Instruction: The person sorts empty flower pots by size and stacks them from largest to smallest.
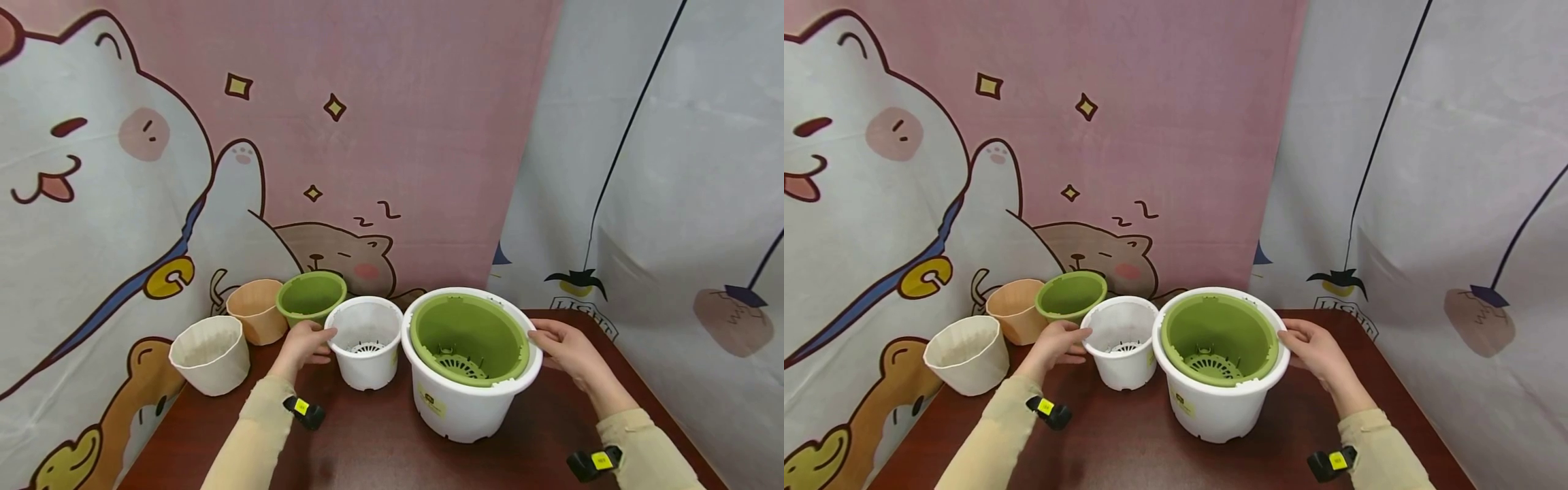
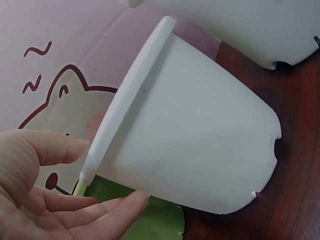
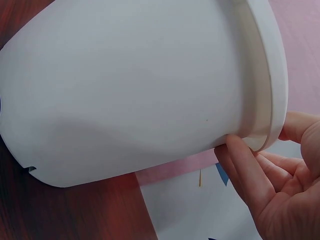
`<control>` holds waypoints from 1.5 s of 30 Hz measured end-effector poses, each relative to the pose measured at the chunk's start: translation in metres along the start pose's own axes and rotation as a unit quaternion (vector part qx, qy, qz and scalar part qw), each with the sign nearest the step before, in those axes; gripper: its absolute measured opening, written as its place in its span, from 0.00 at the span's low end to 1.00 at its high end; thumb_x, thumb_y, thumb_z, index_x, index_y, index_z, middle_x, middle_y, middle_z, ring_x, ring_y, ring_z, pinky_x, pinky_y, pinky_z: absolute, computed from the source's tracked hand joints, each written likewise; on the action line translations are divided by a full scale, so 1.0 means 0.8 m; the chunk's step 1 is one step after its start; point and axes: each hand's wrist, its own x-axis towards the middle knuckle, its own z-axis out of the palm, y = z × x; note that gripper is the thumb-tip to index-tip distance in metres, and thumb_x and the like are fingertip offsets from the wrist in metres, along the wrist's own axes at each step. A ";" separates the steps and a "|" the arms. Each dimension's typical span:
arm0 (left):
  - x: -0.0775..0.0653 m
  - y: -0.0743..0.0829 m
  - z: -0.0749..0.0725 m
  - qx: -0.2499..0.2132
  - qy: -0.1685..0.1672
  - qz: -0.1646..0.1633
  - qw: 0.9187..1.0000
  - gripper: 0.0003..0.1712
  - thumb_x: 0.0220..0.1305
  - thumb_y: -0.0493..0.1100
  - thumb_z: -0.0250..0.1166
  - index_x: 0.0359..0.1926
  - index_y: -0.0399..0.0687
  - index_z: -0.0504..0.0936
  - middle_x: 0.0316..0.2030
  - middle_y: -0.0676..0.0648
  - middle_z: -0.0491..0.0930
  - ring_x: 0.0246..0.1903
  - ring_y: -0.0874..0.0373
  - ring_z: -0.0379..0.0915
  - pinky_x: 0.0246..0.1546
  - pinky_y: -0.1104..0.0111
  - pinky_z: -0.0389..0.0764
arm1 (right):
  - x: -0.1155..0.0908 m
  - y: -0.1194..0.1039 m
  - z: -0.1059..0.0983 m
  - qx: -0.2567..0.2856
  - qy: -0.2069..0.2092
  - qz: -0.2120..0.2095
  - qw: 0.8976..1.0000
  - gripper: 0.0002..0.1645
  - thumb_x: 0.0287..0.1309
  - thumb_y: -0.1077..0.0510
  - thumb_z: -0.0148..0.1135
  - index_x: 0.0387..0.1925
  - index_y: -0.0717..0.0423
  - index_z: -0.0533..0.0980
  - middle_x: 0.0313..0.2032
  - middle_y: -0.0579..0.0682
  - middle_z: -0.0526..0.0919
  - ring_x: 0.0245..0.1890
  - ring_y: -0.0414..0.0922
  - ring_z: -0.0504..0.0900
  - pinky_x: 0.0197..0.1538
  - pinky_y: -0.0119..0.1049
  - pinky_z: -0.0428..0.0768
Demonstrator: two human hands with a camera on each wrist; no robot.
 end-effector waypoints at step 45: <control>-0.002 0.010 0.006 0.091 0.007 0.048 0.995 0.19 0.56 0.29 0.55 0.50 0.27 0.70 0.39 0.30 0.74 0.21 0.47 0.79 0.19 0.59 0.80 | -0.002 -0.003 0.000 -0.002 0.001 0.005 1.000 0.36 0.62 0.46 0.55 0.62 0.67 0.62 0.52 0.67 0.73 0.42 0.49 0.81 0.39 0.42 0.81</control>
